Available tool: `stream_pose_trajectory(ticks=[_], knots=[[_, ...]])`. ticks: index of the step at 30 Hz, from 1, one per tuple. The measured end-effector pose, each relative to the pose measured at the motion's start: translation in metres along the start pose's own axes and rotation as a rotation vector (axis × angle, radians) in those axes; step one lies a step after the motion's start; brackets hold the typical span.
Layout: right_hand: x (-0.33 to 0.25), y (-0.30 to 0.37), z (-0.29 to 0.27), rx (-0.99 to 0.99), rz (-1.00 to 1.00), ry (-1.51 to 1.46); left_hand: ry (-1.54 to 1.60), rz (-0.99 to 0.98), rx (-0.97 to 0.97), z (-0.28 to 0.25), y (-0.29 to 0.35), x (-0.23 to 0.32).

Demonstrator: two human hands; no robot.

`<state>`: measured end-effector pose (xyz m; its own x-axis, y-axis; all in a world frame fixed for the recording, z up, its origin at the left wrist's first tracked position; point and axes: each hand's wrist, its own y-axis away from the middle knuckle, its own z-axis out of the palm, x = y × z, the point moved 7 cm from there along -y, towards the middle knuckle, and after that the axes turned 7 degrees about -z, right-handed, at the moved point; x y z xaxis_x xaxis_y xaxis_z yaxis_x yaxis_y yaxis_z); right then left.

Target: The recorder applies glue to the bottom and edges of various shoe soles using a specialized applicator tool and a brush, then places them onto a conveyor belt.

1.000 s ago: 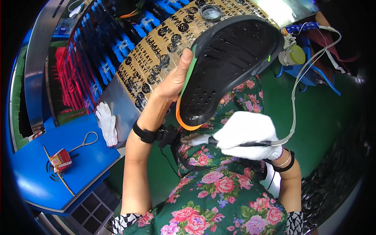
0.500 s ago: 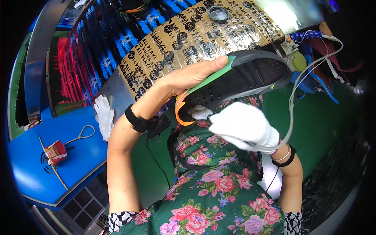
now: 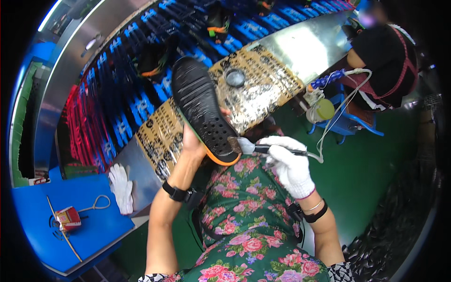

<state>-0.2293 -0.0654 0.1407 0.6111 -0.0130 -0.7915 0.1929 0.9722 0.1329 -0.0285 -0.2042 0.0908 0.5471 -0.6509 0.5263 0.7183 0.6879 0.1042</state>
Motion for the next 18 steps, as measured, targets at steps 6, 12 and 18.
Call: stream_pose_trajectory(ticks=[6,12,18], knots=[[0.026,-0.006,-0.009,0.051,0.028,-0.075,0.493,0.317,0.382,-0.003,0.038,0.006],[0.043,0.005,0.004,0.012,0.074,-0.055,0.444,0.013,0.043,0.021,0.109,-0.036],[0.013,0.009,0.039,-0.133,-0.052,0.023,0.512,-0.018,0.109,0.042,0.108,-0.076]])
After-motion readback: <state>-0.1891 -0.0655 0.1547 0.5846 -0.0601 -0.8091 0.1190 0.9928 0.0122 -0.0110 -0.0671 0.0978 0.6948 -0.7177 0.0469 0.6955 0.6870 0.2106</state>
